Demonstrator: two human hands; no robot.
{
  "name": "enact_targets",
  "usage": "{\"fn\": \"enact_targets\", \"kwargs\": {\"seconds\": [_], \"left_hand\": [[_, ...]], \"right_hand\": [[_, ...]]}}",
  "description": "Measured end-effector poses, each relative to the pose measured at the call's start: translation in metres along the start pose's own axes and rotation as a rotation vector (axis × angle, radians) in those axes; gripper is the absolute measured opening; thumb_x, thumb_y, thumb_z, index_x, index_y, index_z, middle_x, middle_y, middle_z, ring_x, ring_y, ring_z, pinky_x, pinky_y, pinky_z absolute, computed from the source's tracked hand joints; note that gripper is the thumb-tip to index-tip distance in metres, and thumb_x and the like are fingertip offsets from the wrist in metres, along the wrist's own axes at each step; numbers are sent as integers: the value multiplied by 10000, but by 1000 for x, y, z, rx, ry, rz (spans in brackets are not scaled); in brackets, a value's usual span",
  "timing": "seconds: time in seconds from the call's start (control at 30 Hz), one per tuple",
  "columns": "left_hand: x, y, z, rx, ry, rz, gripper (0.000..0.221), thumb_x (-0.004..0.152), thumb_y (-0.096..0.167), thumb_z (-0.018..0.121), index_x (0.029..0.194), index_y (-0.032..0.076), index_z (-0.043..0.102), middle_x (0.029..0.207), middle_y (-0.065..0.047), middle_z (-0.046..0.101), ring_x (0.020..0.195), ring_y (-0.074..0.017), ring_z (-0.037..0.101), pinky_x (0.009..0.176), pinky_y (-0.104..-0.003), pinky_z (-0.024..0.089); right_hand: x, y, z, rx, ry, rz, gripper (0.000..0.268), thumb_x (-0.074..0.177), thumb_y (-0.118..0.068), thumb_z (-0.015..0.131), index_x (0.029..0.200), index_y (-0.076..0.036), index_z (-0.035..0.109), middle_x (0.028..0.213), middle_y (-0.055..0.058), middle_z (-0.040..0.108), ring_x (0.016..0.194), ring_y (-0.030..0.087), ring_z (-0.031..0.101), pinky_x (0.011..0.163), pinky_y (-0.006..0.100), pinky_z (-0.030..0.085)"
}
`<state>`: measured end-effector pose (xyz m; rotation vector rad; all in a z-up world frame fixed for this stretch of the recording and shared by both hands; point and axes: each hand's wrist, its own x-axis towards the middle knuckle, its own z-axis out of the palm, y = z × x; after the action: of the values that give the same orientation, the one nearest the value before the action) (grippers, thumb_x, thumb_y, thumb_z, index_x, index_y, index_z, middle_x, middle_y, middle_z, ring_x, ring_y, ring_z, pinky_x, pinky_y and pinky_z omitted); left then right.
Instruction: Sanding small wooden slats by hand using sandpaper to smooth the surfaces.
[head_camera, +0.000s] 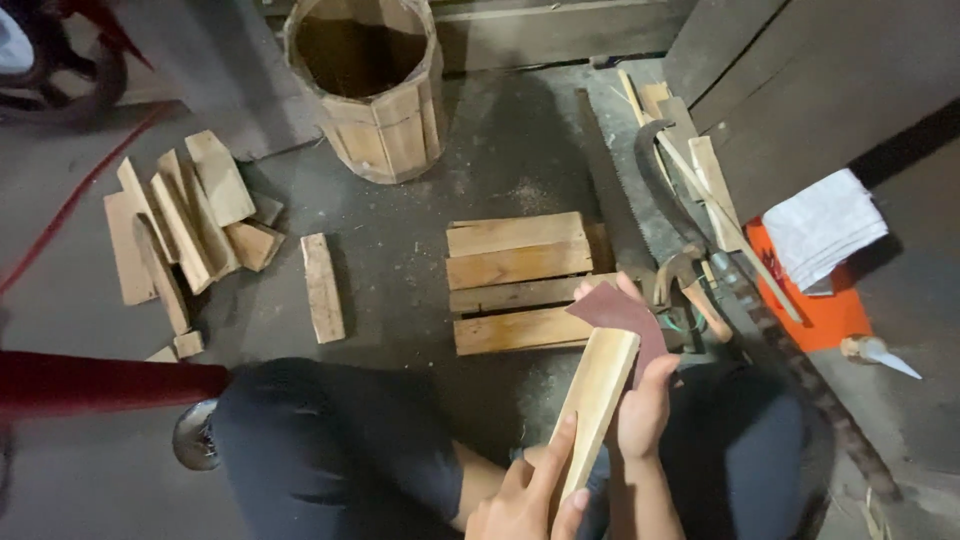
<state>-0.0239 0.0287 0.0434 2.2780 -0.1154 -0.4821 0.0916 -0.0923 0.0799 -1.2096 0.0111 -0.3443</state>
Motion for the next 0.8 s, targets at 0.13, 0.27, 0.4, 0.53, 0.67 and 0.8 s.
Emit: {"fn": "enact_targets", "kwargs": {"seconds": [0.13, 0.27, 0.4, 0.53, 0.67, 0.8], "left_hand": [[5, 13, -19, -79, -3, -10, 618, 985, 486, 441, 1588, 375, 363, 1037, -134, 742, 752, -352, 771, 673, -477, 632], [13, 21, -26, -124, 1, 10, 604, 986, 406, 504, 1575, 315, 407, 895, -151, 733, 676, -347, 756, 648, -429, 617], [14, 23, -6, -335, 405, 491, 483, 1025, 242, 466, 1380, -74, 548, 1194, -248, 743, 839, -255, 781, 760, -274, 620], [18, 46, -59, -390, 95, 189, 493, 1002, 218, 483, 1464, 48, 491, 1347, -211, 685, 1160, -354, 742, 926, -391, 587], [13, 22, 0, -253, 90, 164, 586, 1006, 361, 464, 1543, 140, 389, 1314, -171, 706, 1010, -357, 778, 779, -469, 626], [13, 20, 4, -342, 256, 247, 546, 979, 341, 477, 1471, 105, 514, 1356, -155, 703, 1116, -301, 767, 876, -364, 618]], "right_hand": [[6, -1, -4, -66, -33, -61, 857, 1032, -616, 236, 1599, 26, 260, 1607, 204, 393, 1487, 314, 388, 1299, 451, 214], [4, 1, -7, -104, -39, -95, 804, 1059, -566, 230, 1603, 26, 235, 1627, 217, 363, 1514, 329, 360, 1311, 477, 206], [9, 4, -7, -163, -73, -157, 728, 1098, -492, 222, 1609, 26, 196, 1657, 236, 317, 1555, 351, 319, 1330, 516, 194], [1, 15, -9, -115, -47, -145, 658, 1072, -340, 263, 1607, 40, 213, 1655, 233, 327, 1553, 342, 330, 1317, 483, 235], [9, 8, -9, -143, -42, -209, 648, 1062, -320, 257, 1587, 58, 235, 1652, 266, 320, 1570, 371, 306, 1343, 504, 207], [10, 2, -10, -139, -56, -100, 688, 1059, -371, 218, 1613, 36, 176, 1665, 236, 303, 1555, 341, 310, 1309, 481, 203]]}}
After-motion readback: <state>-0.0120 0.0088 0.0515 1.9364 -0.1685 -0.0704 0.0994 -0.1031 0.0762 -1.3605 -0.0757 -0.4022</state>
